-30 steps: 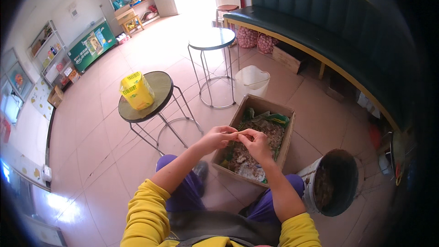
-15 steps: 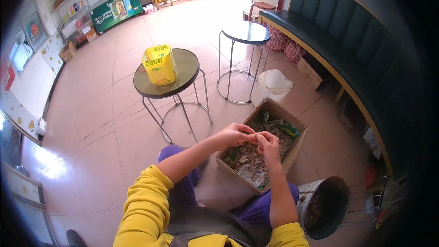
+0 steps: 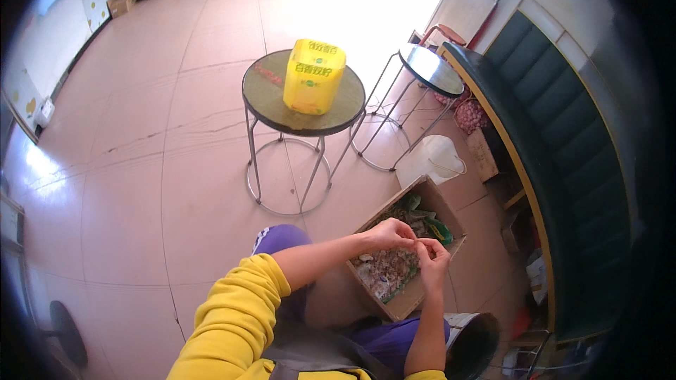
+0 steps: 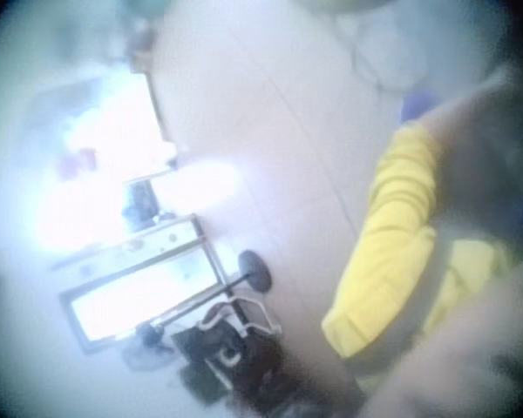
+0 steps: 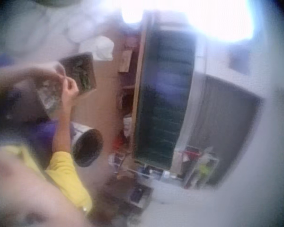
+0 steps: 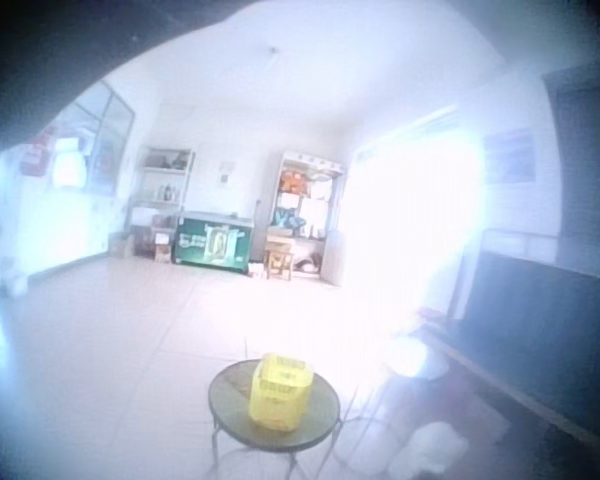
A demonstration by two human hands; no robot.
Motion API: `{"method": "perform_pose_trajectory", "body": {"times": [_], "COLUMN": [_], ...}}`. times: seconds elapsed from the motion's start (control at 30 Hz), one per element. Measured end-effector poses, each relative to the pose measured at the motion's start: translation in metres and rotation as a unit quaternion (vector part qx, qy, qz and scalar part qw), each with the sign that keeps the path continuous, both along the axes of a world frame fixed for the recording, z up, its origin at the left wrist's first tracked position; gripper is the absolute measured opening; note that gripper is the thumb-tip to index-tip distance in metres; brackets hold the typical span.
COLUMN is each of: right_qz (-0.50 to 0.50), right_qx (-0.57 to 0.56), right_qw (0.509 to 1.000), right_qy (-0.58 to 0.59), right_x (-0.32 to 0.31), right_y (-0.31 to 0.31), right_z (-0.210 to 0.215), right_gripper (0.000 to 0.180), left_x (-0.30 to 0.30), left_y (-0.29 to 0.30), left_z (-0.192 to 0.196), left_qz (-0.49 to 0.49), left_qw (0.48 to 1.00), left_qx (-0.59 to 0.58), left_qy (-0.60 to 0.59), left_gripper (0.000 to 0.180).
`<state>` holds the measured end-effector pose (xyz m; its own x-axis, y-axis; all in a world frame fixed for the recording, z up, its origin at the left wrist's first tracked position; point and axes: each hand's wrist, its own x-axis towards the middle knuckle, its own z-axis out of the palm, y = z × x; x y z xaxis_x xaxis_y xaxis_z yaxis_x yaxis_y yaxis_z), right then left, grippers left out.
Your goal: The person sits on the floor and peels garlic cloves by hand, placing the skins into a cardboard box. Then the person stands, moves to a stainless steel counter, and uses tongs to transfer cooked meat from a metal container into plastic bags, placing the filled bags on a digital scale.
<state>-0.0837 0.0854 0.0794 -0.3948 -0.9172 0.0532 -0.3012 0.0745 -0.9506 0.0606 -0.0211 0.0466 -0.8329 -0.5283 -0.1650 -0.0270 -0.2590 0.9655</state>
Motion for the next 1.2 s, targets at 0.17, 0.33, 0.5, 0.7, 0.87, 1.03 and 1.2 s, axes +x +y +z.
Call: {"method": "perform_pose_trajectory", "body": {"times": [0.17, 0.33, 0.5, 0.7, 0.87, 1.03, 1.2], "right_qz": [-0.022, -0.075, -0.117, -0.048, -0.049, -0.092, 0.004], "right_qx": [0.021, 0.021, 0.036, 0.129, 0.151, 0.206, 0.213], "right_qw": [0.999, 0.99, 0.946, 0.946, 0.947, 0.946, 0.964], "right_qy": [-0.028, -0.121, -0.299, -0.295, -0.278, -0.232, -0.161], "right_x": [0.02, 0.011, -0.004, -0.018, -0.023, -0.001, 0.017], "right_y": [-0.008, -0.015, -0.016, -0.012, 0.003, 0.009, 0.008], "right_z": [-0.002, -0.013, -0.029, -0.06, -0.08, -0.07, -0.055], "right_gripper": [0.006, 0.01, 0.011, 0.015, 0.016, 0.018, 0.018], "left_x": [-0.014, -0.04, -0.057, -0.065, -0.023, 0.07, 0.154], "left_y": [0.006, 0.011, 0.006, -0.025, -0.041, -0.05, -0.125], "left_z": [-0.012, -0.011, -0.023, -0.027, 0.027, 0.135, 0.229], "left_qz": [0.003, 0.09, 0.102, 0.274, 0.106, 0.417, 0.519], "left_qw": [0.994, 0.983, 0.961, 0.764, 0.885, 0.849, 0.708], "left_qx": [0.109, 0.156, 0.257, 0.581, 0.406, -0.226, -0.449], "left_qy": [0.026, 0.026, 0.033, 0.049, 0.201, 0.232, 0.167], "left_gripper": [0.018, 0.015, 0.016, 0.019, 0.03, 0.035, 0.024]}}
